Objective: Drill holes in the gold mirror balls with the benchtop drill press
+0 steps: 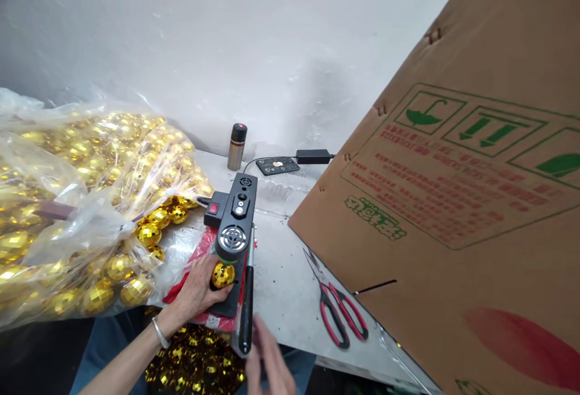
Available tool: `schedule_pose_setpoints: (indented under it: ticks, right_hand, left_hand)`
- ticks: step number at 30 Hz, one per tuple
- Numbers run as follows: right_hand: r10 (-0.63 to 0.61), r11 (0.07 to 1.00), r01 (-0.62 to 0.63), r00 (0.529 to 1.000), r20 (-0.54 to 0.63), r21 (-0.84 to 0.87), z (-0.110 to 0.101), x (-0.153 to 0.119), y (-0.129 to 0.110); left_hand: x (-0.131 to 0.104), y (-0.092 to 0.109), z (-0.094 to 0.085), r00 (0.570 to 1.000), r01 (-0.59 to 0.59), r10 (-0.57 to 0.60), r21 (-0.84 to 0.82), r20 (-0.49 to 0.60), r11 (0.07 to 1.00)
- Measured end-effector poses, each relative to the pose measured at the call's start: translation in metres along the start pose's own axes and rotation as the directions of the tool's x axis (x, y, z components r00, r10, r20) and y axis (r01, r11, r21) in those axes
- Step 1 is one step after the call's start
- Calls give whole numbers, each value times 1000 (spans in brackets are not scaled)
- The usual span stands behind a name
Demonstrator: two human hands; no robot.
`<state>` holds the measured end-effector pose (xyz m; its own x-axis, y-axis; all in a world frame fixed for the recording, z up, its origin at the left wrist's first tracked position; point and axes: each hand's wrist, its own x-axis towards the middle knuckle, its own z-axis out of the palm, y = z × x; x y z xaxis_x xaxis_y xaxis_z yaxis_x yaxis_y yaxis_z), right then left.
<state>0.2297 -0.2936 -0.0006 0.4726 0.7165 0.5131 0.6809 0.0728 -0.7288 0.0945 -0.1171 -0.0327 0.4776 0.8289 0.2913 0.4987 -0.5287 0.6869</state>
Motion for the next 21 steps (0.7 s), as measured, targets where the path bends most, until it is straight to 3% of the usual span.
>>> schedule_pose_setpoints:
  ticks: [3, 5, 7, 9, 11, 14, 21]
  right_hand:
    - [-126, 992, 123, 981, -150, -25, -12, 42, -13]
    - [-342, 939, 339, 926, -158, -48, -13, 66, -27]
    - [-450, 892, 447, 866, -217, -67, -11, 87, -44]
    - [-554, 829, 557, 809, -197, -44, -9, 103, -59]
    - [-611, 789, 615, 783, -117, -11, -4, 115, -69]
    - [-623, 775, 630, 775, -108, 52, 9, 122, -69]
    - [-530, 827, 559, 808, -257, 52, 42, 101, -54]
  left_hand:
    - [0, -2, 2, 1000, 9, -8, -19, 30, 1000]
    - [-2, -4, 2, 999, 15, -14, -30, 42, 999]
    - [-3, -5, 1, 998, 18, -16, -41, 56, 999]
    - [-4, -4, 0, 998, 23, -20, -48, 61, 999]
    - [-4, -1, -1, 997, 39, -36, -45, 63, 998]
    - [-4, 3, -3, 995, 60, -57, -42, 77, 997]
    - [-3, 2, 1, 995, 51, -47, -41, 91, 998]
